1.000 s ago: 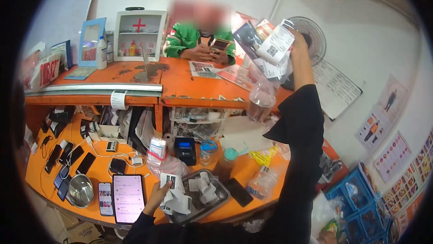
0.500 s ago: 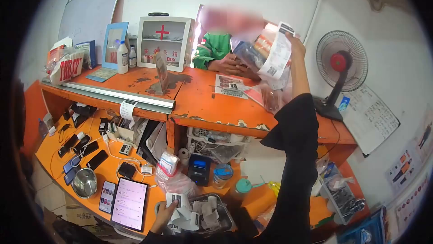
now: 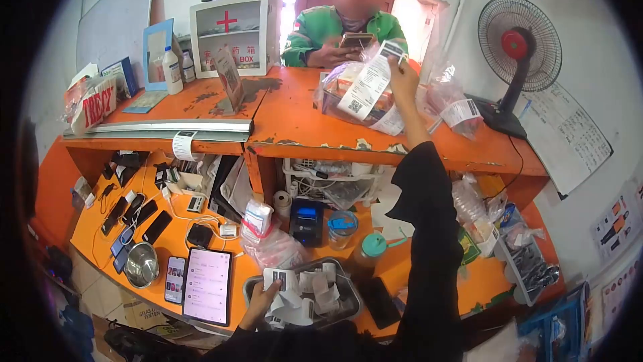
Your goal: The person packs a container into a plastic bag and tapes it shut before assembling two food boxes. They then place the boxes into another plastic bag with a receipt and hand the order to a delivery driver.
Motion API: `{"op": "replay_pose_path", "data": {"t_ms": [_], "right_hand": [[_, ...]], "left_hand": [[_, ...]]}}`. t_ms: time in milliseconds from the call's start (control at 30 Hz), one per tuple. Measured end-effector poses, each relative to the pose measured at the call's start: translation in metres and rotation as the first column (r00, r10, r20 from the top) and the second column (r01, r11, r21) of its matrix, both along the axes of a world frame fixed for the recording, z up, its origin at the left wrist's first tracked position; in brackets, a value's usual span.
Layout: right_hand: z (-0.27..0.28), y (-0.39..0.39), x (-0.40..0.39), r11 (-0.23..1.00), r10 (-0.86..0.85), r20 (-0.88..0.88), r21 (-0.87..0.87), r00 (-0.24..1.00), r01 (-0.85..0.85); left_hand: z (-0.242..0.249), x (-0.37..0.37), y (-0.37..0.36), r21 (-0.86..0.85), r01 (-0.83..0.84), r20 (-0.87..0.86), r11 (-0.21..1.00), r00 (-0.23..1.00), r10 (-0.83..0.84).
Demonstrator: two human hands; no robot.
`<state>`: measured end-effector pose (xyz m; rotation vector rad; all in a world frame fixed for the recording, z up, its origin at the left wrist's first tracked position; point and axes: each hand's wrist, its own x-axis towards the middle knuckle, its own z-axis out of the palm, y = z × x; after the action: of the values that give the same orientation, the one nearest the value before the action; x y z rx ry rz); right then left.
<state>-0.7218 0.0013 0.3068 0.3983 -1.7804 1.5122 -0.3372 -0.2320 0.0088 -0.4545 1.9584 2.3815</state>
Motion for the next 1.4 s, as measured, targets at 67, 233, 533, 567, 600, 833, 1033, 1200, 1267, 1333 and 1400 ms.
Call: {"op": "replay_pose_path", "data": {"t_ms": [67, 233, 533, 567, 600, 833, 1033, 1200, 1267, 1333, 1400], "right_hand": [[0.009, 0.009, 0.034, 0.921, -0.330, -0.306, 0.102, 0.893, 0.375], [-0.009, 0.048, 0.200, 0.736, -0.018, -0.342, -0.641, 0.939, -0.219], [-0.191, -0.052, 0.346, 0.883, 0.002, -0.282, -0.450, 0.959, -0.134], [-0.189, -0.044, 0.354, 0.950, 0.011, -0.331, -0.292, 0.944, -0.113], [-0.185, -0.034, 0.358, 0.987, 0.017, -0.371, -0.140, 0.929, -0.074], [-0.214, 0.035, 0.336, 0.962, -0.109, 0.034, -0.247, 0.993, 0.114], [-0.300, 0.161, 0.264, 0.773, -0.391, 0.343, -0.381, 0.854, 0.507], [-0.301, 0.141, 0.277, 0.540, -0.700, 0.164, 0.760, 0.695, 0.363], [-0.258, 0.125, 0.306, 0.976, -0.166, 0.328, 0.190, 0.930, 0.107], [-0.205, 0.092, 0.344, 0.985, 0.049, 0.275, 0.148, 0.960, -0.092], [-0.177, 0.065, 0.386, 0.961, 0.228, 0.264, 0.094, 0.937, -0.261]], "left_hand": [[0.000, 0.001, -0.003, -0.013, 0.005, 0.000, 1.000, 1.000, -0.005], [0.015, 0.001, -0.005, -0.018, 0.105, 0.005, 0.994, 0.994, -0.105], [0.099, -0.052, 0.111, -0.079, 0.111, -0.294, 0.991, 0.947, -0.130], [0.093, -0.047, 0.135, 0.467, 0.028, -0.422, 0.884, 0.885, 0.195], [0.085, -0.042, 0.159, 0.868, 0.051, -0.343, 0.493, 0.780, 0.523], [0.086, -0.078, 0.128, -0.209, -0.284, -0.487, 0.936, 0.860, 0.152], [0.100, -0.049, 0.124, -0.015, -0.134, -0.360, 0.991, 0.925, 0.119], [0.101, -0.039, 0.115, -0.332, 0.252, -0.280, 0.909, 0.894, -0.350], [0.100, -0.039, 0.112, -0.509, 0.355, -0.284, 0.784, 0.791, -0.542], [0.106, -0.035, 0.113, -0.542, 0.462, -0.362, 0.702, 0.626, -0.691], [0.110, -0.031, 0.113, -0.610, 0.483, -0.393, 0.628, 0.503, -0.769]]}}
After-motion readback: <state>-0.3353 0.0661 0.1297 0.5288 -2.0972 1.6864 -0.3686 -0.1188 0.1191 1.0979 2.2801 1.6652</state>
